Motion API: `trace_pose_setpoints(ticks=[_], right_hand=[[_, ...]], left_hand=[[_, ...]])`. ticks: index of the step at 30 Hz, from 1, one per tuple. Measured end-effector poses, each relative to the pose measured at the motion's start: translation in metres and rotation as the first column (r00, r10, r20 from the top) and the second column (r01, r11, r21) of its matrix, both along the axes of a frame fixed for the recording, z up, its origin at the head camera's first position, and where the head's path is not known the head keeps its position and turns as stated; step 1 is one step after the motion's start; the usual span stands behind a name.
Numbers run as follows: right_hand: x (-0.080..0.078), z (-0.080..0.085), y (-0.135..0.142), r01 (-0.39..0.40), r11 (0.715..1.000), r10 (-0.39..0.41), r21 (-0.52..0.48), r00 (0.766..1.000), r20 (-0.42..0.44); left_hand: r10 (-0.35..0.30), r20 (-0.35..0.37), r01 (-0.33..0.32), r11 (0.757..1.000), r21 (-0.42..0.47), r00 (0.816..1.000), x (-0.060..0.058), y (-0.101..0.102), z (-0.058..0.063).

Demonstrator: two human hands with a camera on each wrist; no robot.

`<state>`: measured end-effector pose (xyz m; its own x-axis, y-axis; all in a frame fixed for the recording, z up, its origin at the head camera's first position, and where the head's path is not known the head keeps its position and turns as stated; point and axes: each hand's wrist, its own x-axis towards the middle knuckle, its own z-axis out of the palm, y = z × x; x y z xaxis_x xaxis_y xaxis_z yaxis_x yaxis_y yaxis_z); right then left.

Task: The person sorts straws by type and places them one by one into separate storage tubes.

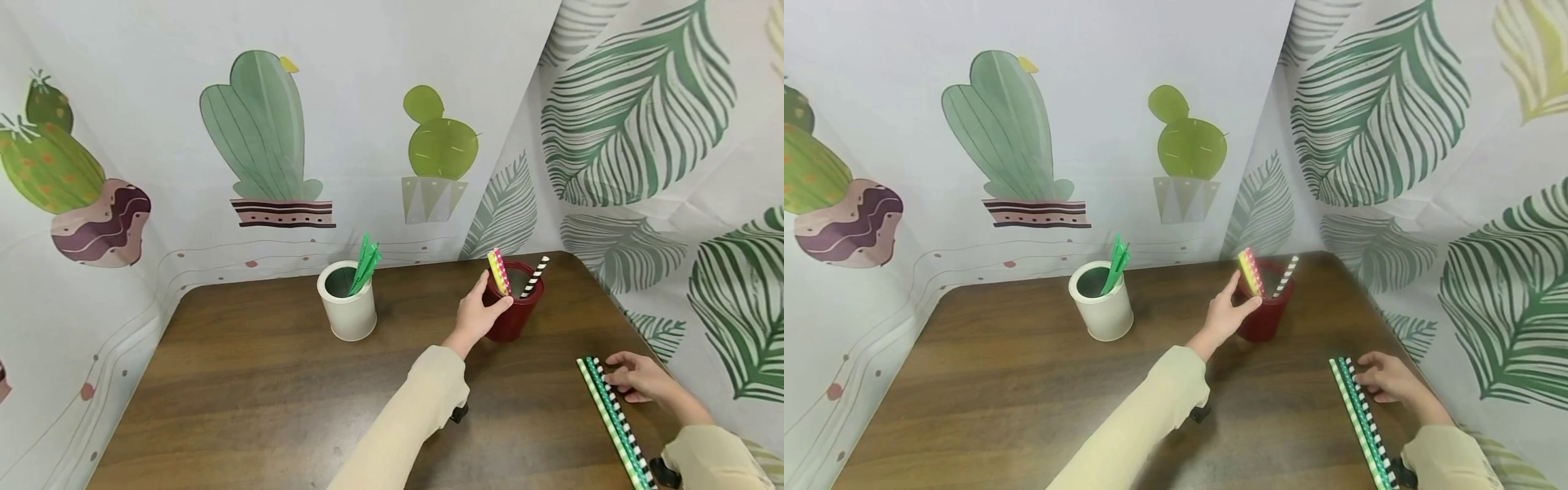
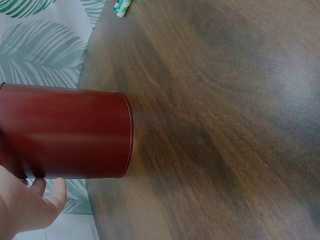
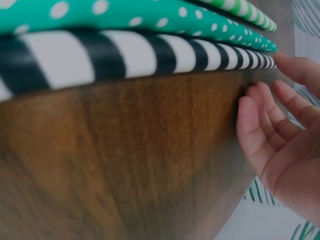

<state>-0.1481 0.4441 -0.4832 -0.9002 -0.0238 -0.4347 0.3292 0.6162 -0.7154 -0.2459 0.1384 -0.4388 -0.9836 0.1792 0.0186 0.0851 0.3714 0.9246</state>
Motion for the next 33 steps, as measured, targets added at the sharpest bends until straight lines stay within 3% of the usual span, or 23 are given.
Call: trace_pose_setpoints(ticks=[9, 24, 29, 33], right_hand=[[0.004, -0.001, -0.003, -0.032, 0.998, 0.033, 0.058, 0.999, -0.027], [0.001, -0.001, -0.009, 0.004, 0.986, 0.006, 0.166, 0.998, -0.063], [-0.002, 0.008, -0.006, 0.011, 0.992, -0.004, 0.124, 0.998, -0.055], [-0.008, 0.023, -0.005, -0.011, 0.995, 0.021, 0.098, 0.995, -0.102]], left_hand=[[0.006, -0.006, -0.006, 1.000, -0.008, 1.000, -0.001, 0.001, 0.001], [0.012, -0.004, -0.012, 1.000, -0.015, 1.000, -0.001, 0.000, -0.001], [0.008, 0.000, -0.008, 1.000, -0.005, 1.000, 0.000, 0.001, -0.001], [0.005, 0.007, -0.005, 1.000, 0.005, 1.000, 0.000, 0.000, -0.001]])
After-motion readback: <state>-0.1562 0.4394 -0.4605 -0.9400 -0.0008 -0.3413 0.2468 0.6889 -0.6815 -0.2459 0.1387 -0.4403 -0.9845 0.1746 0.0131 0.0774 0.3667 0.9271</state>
